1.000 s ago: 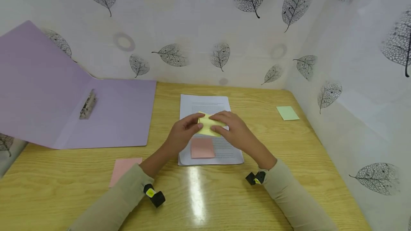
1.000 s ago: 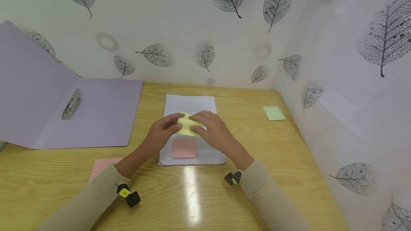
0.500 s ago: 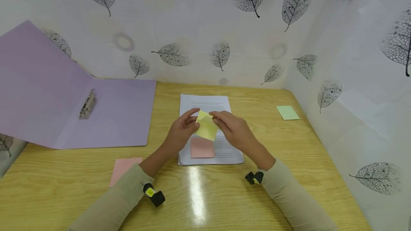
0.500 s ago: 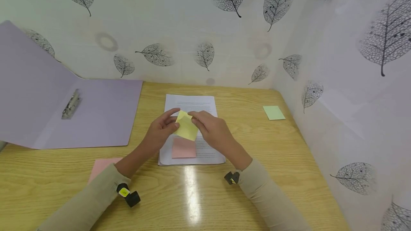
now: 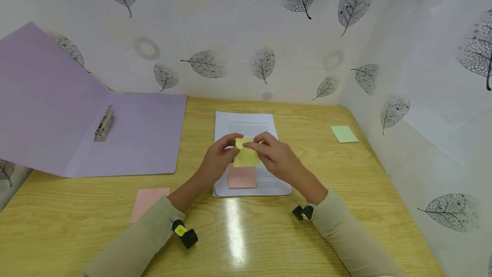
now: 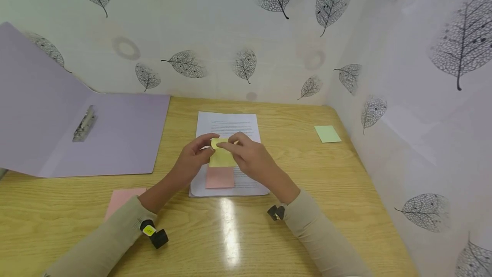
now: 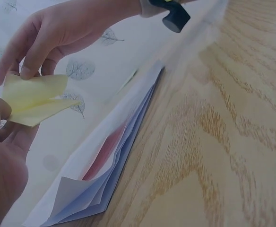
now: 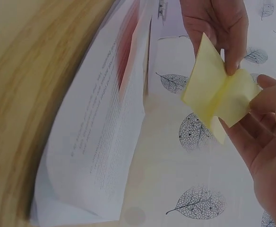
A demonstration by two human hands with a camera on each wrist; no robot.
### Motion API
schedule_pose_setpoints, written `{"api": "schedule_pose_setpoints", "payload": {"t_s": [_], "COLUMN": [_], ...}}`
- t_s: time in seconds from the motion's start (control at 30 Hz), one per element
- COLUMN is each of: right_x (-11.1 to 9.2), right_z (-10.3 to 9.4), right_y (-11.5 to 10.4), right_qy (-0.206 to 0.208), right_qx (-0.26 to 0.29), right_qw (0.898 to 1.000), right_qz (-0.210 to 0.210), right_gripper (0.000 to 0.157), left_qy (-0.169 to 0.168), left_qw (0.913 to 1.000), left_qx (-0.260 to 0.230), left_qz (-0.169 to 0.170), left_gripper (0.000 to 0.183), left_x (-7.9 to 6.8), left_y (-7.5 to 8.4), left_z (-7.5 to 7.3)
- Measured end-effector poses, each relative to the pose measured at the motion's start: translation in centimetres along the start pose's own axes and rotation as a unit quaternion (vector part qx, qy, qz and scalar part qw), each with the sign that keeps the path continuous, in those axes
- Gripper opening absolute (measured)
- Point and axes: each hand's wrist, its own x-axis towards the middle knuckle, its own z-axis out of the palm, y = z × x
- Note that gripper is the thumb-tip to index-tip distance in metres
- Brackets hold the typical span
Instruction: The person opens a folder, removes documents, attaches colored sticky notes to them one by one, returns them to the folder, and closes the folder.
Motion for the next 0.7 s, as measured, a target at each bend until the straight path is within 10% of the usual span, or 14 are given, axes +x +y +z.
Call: {"api": "schedule_pose_setpoints", "payload": {"t_s": [0.7], "right_x": [0.14], "right_z": [-0.38], "right_y": [0.09], "right_qy": [0.01], "right_qx": [0.034], "right_qw": [0.998], "right_qz": [0.055], "right_gripper": [0.022], "left_qy": [0.03], "left_qw": [0.9994], "left_qx": [-0.002], "left_qz": [-0.02], "left_gripper": [0.035], "left_x": [0.04], "left_y": [0.01], "left_z": [-0.09]}}
